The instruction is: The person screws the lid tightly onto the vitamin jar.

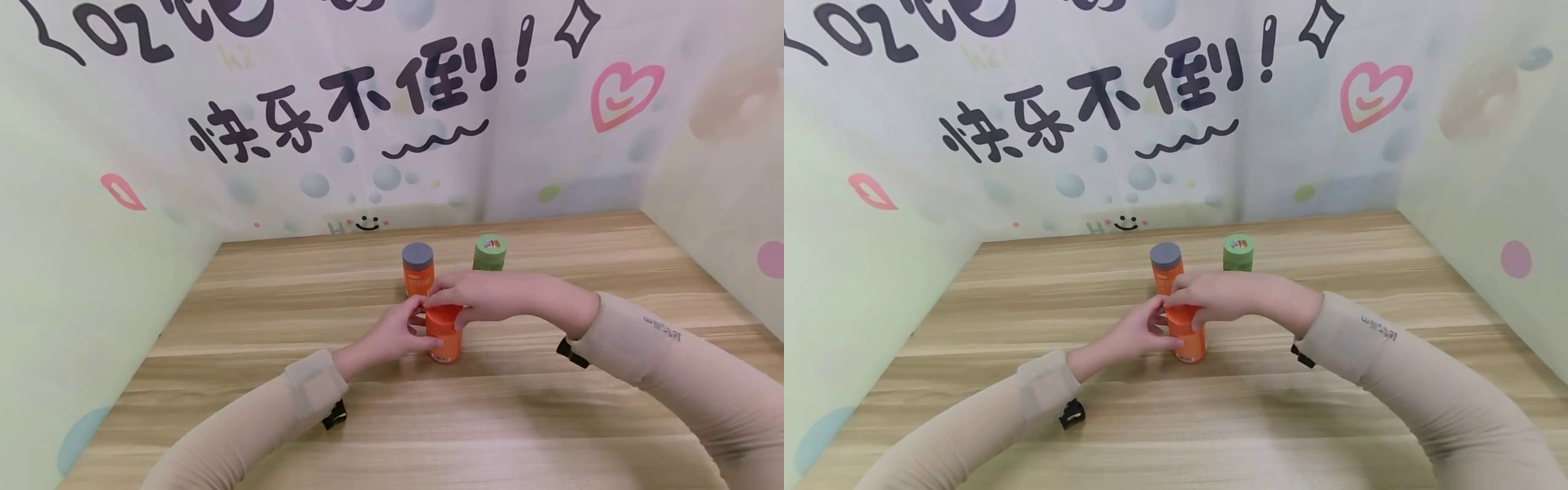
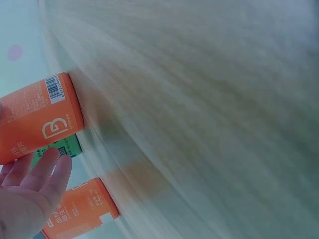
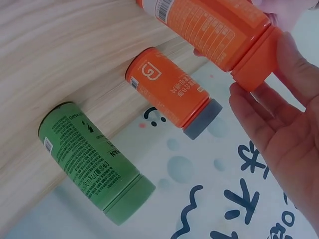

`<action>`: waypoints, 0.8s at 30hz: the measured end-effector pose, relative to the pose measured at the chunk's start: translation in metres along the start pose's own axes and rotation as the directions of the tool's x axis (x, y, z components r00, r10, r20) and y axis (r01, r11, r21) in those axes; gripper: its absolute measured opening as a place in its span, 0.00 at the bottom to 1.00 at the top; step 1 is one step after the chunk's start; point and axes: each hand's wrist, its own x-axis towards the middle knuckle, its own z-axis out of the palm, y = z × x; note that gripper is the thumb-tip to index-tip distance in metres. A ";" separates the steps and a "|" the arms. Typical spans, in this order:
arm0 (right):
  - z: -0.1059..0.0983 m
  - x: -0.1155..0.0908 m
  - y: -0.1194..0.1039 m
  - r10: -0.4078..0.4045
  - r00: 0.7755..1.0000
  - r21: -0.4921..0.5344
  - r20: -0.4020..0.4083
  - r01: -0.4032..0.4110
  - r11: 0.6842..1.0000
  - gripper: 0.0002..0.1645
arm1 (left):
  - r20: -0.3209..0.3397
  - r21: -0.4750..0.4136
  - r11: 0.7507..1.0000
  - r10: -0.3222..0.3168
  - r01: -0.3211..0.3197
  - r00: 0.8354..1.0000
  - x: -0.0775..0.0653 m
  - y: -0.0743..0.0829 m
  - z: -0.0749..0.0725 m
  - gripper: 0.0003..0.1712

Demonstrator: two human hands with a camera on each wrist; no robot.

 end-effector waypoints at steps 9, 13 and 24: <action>0.005 0.000 -0.003 0.038 0.999 -0.088 -0.002 -0.038 0.995 0.34 | -0.022 0.042 0.999 0.029 -0.028 0.999 -0.002 -0.001 0.001 0.31; 0.007 -0.001 -0.005 0.076 0.997 -0.124 -0.013 -0.077 0.989 0.33 | -0.039 0.037 0.998 0.047 -0.046 0.998 -0.001 -0.001 0.003 0.29; 0.011 0.000 -0.010 0.147 0.989 -0.118 -0.033 -0.150 0.982 0.30 | -0.055 0.020 0.998 0.067 -0.065 0.996 -0.002 -0.003 0.004 0.28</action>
